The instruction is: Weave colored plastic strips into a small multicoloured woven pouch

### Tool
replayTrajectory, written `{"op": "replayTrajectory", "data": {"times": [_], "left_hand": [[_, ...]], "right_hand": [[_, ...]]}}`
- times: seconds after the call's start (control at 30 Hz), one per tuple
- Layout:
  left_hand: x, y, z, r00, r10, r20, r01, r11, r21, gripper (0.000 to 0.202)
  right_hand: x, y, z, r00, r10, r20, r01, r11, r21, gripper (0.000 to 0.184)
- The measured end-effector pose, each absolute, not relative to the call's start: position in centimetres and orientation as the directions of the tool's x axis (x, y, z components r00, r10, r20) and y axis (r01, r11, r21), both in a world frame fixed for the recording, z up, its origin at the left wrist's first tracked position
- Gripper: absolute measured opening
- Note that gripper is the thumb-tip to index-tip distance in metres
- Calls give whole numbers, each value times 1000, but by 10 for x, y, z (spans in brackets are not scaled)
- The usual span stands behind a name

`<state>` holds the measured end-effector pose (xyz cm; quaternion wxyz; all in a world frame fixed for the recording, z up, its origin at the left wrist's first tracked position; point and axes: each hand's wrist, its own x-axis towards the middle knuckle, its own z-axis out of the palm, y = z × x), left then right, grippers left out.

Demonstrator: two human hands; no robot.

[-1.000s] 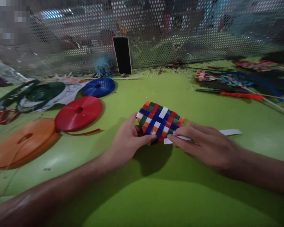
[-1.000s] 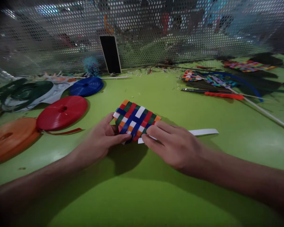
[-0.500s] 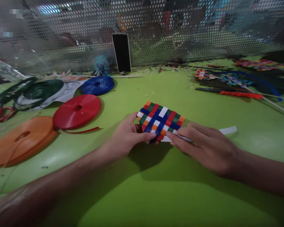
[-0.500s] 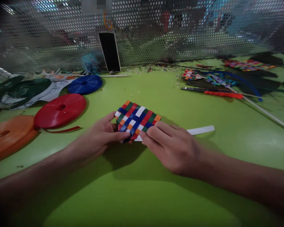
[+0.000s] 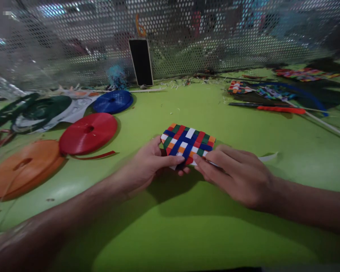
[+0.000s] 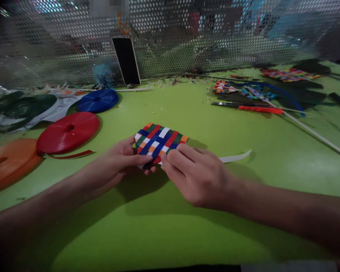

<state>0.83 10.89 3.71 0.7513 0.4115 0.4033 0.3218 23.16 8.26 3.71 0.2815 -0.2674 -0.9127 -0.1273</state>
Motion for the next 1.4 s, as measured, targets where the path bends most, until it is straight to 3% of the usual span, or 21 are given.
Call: {"op": "replayTrajectory", "data": {"times": [0.23, 0.7, 0.8, 0.9, 0.97, 1.07, 1.23, 1.4], "left_hand": [[8, 108, 31, 522, 797, -303, -195, 458, 868, 35], [10, 104, 27, 543, 816, -199, -155, 331, 931, 53], [9, 105, 28, 482, 852, -204, -146, 308, 940, 55], [7, 108, 30, 355, 913, -202, -174, 277, 945, 54], [5, 111, 31, 267, 940, -214, -194, 270, 943, 49], [3, 113, 30, 208, 957, -201, -224, 246, 943, 41], [3, 112, 28, 268, 952, -147, -167, 197, 966, 25], [6, 110, 25, 324, 937, -131, -151, 189, 970, 23]], "right_hand": [[235, 85, 35, -747, 287, 599, 524, 809, 266, 6], [233, 82, 34, -729, 259, 634, 478, 855, 201, 12], [235, 84, 32, -730, 255, 634, 486, 846, 219, 2], [238, 85, 29, -711, 300, 636, 532, 821, 206, 10], [240, 86, 26, -659, 384, 646, 589, 798, 127, 8], [243, 88, 24, -553, 553, 623, 620, 773, -136, 7], [250, 95, 36, -416, 802, 429, 578, 597, -556, 11], [249, 98, 44, -381, 867, 320, 574, 493, -653, 10]]}}
